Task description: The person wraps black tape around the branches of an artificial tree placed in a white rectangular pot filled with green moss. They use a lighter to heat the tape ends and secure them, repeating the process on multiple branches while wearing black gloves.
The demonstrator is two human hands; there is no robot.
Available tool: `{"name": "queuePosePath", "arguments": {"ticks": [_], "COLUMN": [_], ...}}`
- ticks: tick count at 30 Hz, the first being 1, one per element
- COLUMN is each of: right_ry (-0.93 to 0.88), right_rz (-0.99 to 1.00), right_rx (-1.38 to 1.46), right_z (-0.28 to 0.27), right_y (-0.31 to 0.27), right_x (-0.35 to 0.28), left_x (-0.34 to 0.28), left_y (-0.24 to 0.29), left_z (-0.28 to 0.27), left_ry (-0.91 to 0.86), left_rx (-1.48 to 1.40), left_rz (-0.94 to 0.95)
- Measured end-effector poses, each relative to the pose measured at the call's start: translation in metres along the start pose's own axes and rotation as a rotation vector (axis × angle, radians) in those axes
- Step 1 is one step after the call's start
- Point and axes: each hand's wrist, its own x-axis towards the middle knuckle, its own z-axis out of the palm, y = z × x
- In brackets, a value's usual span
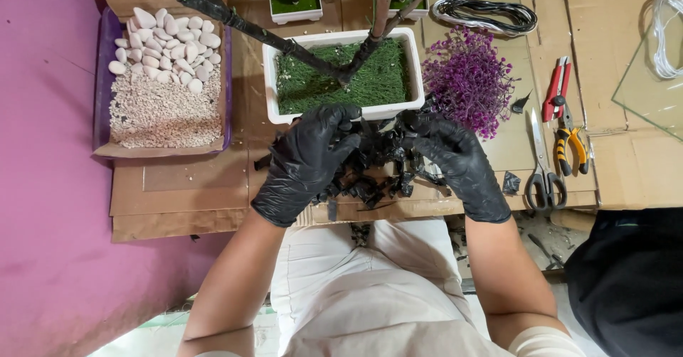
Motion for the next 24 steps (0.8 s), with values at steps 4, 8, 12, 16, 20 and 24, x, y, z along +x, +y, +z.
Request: {"name": "queuePosePath", "arguments": {"ticks": [4,8,12,16,20,24], "right_ry": [0.021,-0.069,-0.033,0.036,0.028,-0.037], "right_rz": [-0.048,-0.11,-0.111,-0.088,-0.139,-0.23], "right_rx": [0.046,0.1,-0.03,0.0,0.164,0.319], "right_z": [-0.016,-0.021,-0.015,-0.009,-0.026,-0.005], "right_y": [0.035,0.055,0.055,0.044,0.056,-0.001], "right_x": [0.004,0.003,0.005,0.005,0.02,0.029], "left_x": [-0.006,-0.033,-0.035,-0.039,-0.033,-0.012], "left_y": [0.011,-0.038,-0.044,-0.04,-0.017,0.028], "left_z": [-0.033,-0.017,-0.054,-0.052,-0.029,-0.022], "left_ry": [-0.122,-0.14,-0.091,0.123,0.223,0.264], "left_rx": [-0.253,-0.044,0.03,0.094,-0.147,-0.312], "left_rz": [-0.018,-0.085,-0.108,-0.08,-0.007,0.051]}}
